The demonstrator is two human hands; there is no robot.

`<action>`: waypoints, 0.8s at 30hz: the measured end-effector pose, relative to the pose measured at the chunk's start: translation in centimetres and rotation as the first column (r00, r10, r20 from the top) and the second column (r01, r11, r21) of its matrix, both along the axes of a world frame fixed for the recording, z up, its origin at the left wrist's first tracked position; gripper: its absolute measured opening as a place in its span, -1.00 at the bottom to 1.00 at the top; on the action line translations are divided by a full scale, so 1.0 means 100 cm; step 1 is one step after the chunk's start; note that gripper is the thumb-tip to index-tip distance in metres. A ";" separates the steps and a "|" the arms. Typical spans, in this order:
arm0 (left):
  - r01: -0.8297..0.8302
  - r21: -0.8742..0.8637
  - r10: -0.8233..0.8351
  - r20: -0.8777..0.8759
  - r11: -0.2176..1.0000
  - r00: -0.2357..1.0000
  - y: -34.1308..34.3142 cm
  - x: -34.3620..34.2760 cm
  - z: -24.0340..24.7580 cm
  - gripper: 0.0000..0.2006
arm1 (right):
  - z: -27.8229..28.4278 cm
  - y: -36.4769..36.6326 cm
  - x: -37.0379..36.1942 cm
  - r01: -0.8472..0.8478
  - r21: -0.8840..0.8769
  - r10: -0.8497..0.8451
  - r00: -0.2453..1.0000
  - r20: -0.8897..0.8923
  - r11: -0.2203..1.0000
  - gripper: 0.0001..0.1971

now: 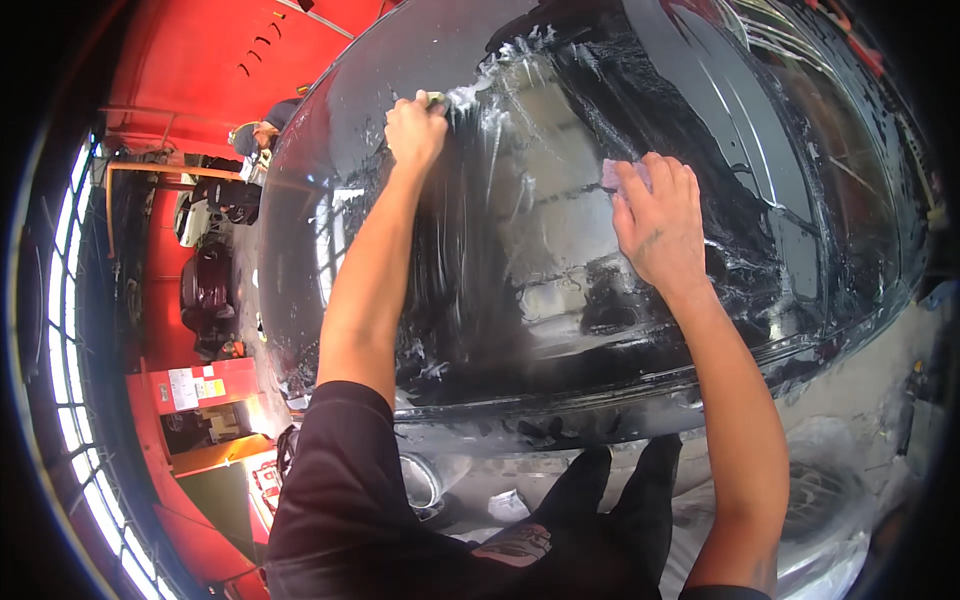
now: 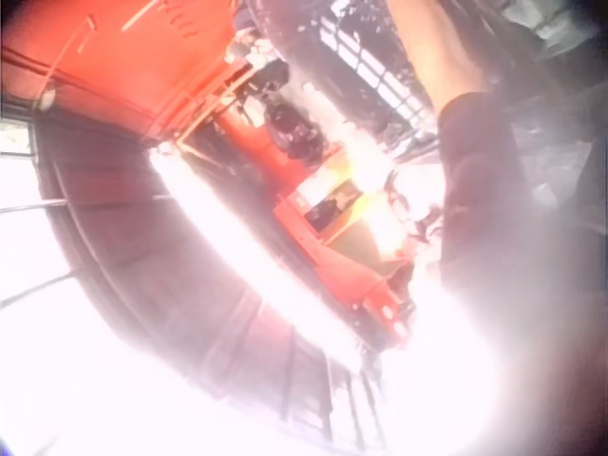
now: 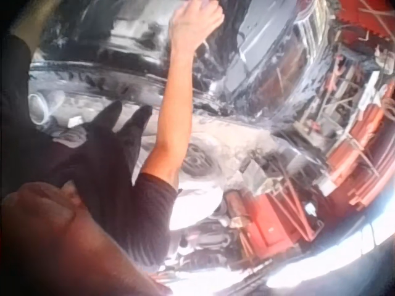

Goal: The person scrubs the hood of a black car using a yellow sponge and a purple cloth. They repeatedly apply a white cleaning substance to the surface, scrubbing in circular and linear motions to clean the paint.

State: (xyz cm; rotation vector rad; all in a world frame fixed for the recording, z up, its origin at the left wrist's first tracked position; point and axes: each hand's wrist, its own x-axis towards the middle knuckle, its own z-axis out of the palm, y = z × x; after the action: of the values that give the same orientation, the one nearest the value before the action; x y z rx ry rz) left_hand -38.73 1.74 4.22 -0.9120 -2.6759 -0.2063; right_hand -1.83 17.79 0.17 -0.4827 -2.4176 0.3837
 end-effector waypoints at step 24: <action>0.455 0.064 -0.459 0.079 0.888 0.885 -0.177 0.227 -0.008 -0.19 | -0.006 0.014 0.010 0.045 0.038 -0.046 0.998 0.036 0.998 -0.57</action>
State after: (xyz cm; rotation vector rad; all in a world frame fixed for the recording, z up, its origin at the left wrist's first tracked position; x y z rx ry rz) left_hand -16.03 -15.97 3.38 -1.5458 -2.4778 -0.4178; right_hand -0.83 19.20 -0.42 -0.5316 -2.4399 0.3120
